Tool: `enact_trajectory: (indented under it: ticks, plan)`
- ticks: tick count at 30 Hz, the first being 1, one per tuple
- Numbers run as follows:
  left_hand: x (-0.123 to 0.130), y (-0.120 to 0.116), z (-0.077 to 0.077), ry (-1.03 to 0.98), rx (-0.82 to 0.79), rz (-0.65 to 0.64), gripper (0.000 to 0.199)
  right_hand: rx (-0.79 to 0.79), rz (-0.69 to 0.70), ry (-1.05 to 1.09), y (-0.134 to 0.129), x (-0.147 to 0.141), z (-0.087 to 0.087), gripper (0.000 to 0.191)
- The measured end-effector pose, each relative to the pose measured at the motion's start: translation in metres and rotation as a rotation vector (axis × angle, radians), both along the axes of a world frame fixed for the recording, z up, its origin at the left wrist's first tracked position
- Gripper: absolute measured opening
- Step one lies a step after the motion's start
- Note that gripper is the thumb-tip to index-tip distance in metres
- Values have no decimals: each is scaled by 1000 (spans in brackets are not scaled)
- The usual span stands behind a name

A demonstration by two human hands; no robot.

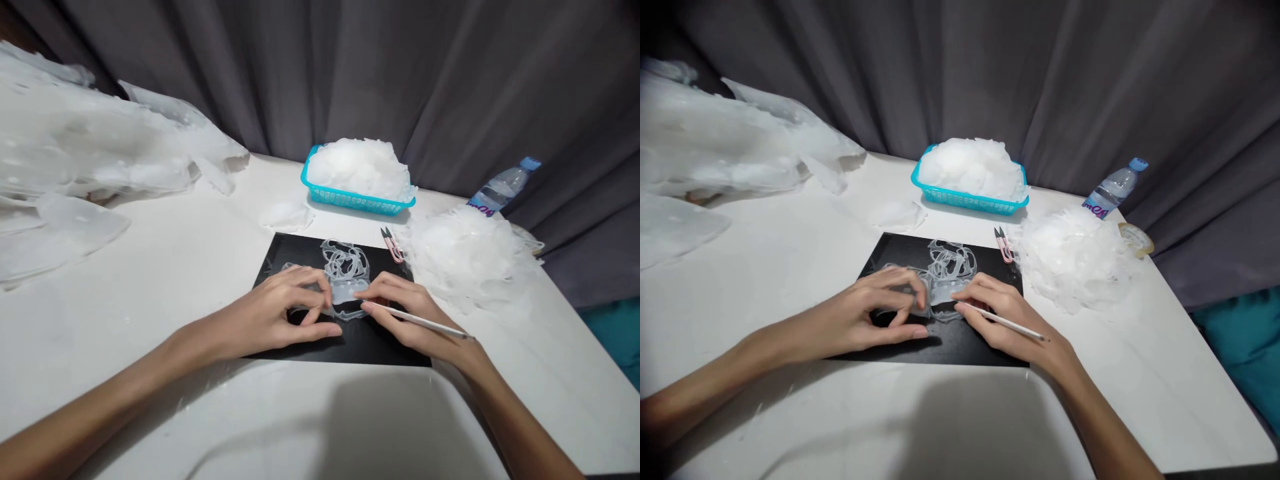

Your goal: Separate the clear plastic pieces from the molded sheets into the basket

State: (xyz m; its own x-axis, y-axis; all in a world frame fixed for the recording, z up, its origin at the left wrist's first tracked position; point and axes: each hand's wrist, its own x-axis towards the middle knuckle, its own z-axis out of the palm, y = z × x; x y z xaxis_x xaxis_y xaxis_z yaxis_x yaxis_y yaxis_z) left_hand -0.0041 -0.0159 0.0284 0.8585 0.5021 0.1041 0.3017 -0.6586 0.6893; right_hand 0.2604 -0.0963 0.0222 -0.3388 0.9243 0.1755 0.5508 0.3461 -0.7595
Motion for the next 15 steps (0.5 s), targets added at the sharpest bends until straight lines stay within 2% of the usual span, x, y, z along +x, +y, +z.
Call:
enact_trajectory:
  ticks: [4,6,9,12,15]
  plan:
    - [10,-9,-9,48,-54,194,40,-32,32,37,2,-6,-1,18]
    - [15,-13,-14,76,23,208,48,-45,49,48,2,-9,-1,18]
    - [23,-15,-22,45,136,177,26,-25,46,48,1,-7,0,23]
    - [29,-13,-30,-60,130,176,26,166,-118,-22,-4,3,3,37]
    - [31,-9,-35,-115,3,210,27,421,-353,-167,-10,10,5,51]
